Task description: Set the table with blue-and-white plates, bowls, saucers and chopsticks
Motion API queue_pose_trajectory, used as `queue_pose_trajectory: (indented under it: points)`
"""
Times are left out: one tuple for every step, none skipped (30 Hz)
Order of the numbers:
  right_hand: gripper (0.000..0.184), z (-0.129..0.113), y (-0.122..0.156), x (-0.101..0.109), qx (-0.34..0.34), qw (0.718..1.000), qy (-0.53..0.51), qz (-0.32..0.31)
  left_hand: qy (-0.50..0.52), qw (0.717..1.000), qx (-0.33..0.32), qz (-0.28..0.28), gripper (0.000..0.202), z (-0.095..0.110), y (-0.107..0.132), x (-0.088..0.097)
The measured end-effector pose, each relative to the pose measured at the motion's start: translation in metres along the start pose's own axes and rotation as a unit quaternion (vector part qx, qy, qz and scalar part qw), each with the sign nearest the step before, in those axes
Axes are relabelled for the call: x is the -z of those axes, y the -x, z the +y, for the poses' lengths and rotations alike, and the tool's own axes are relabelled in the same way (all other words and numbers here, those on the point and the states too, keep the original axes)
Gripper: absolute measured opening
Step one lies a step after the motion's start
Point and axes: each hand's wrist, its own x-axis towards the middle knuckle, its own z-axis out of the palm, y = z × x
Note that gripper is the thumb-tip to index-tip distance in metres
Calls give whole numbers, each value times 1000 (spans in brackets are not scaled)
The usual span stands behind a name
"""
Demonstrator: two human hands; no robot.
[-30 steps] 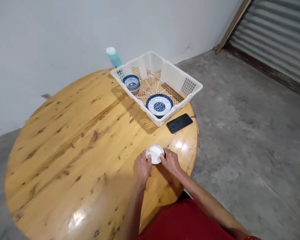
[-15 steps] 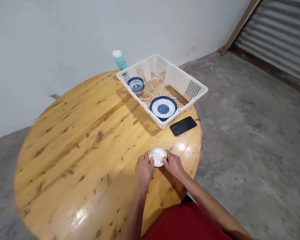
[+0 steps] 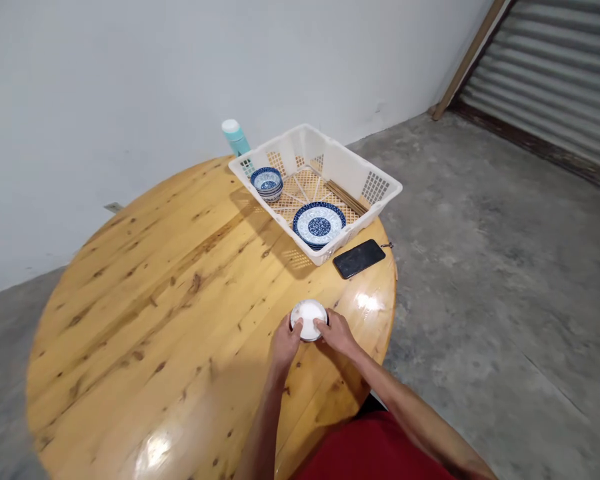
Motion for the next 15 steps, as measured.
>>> queue_pose_trajectory:
  points:
    - [25,1,3,0,0,1000,-17,3,26,1000,1,-2,46,1,3,-1]
    - [25,3,8,1,3,1000,-27,8,47,999,2,-3,48,1,7,-1]
    - [25,5,13,2,8,999,-31,12,65,998,5,-4,49,2,12,-2]
    - [25,8,20,3,14,999,-30,15,80,997,12,-2,51,3,19,-4]
    - [25,11,27,4,20,999,-28,15,95,995,21,0,52,4,27,-6]
    - [25,14,35,6,25,999,-24,11,111,993,32,1,53,5,35,-8]
    - [24,17,42,7,31,999,-22,5,132,990,45,0,56,7,44,-11]
    - [24,20,49,9,36,999,-19,-2,156,986,59,-2,58,9,54,-14]
    - [24,24,55,11,42,999,-17,-11,182,980,74,-6,61,11,63,-18]
    - [24,27,61,13,46,999,-15,-22,208,974,89,-8,64,13,72,-22]
    - [24,30,66,16,48,998,-11,-34,230,968,103,-5,66,14,81,-26]
    - [25,33,70,19,49,998,-7,-45,247,962,116,2,68,16,89,-30]
    - [25,36,75,23,53,997,-3,-56,258,958,126,11,68,18,97,-33]
    - [25,38,78,26,58,996,1,-65,265,955,134,19,68,20,103,-36]
    - [25,40,82,30,65,995,3,-73,268,953,139,25,68,22,109,-39]
